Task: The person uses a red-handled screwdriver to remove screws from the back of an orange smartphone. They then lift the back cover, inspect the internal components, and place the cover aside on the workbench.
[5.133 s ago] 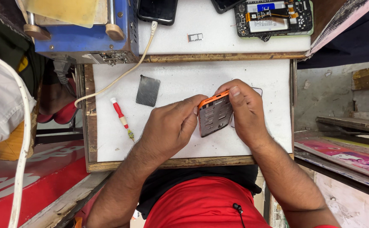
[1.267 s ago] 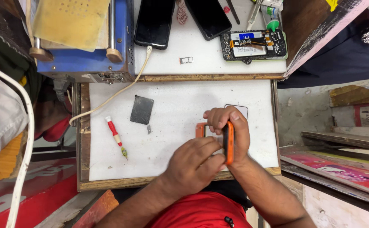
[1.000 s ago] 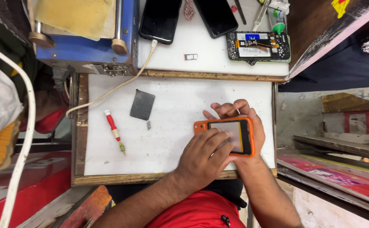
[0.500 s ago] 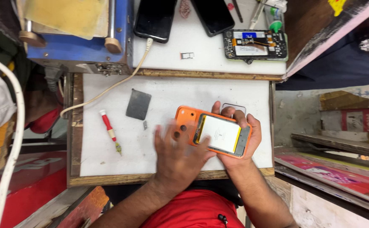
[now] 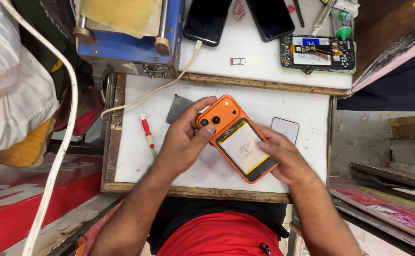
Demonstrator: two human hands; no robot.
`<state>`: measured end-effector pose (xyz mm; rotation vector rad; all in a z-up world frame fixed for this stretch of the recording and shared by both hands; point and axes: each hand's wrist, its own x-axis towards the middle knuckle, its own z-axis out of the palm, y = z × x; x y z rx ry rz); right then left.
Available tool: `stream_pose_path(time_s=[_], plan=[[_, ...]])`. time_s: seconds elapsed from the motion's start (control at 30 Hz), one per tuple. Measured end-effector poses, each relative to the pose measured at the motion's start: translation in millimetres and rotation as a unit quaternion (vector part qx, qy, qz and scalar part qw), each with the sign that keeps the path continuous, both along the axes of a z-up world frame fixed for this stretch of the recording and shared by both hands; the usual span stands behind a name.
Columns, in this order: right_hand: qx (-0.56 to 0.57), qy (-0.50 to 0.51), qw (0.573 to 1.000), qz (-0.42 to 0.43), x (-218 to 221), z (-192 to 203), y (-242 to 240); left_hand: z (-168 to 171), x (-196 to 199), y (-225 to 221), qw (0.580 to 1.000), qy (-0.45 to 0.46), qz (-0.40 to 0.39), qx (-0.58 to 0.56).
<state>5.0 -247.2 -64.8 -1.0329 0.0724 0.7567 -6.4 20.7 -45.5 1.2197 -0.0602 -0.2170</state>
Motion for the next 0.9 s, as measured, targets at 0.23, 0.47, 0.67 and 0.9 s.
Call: stream_pose_path(time_s=[0.23, 0.47, 0.67, 0.9], plan=[[-0.080, -0.070, 0.994, 0.022, -6, -7, 18, 14, 16, 2, 0.992, -0.036, -0.030, 0.116], [-0.089, -0.120, 0.988, -0.037, -14, -4, 35, 16, 12, -7, 0.991, -0.036, 0.033, 0.127], [0.017, -0.016, 0.989, -0.145, -5, 4, 44, 23, -28, -39, 0.837, -0.292, 0.116, 0.447], [0.198, 0.022, 0.971, -0.135, -7, 7, 46, 5, -36, -57, 0.721, -0.410, 0.121, 0.545]])
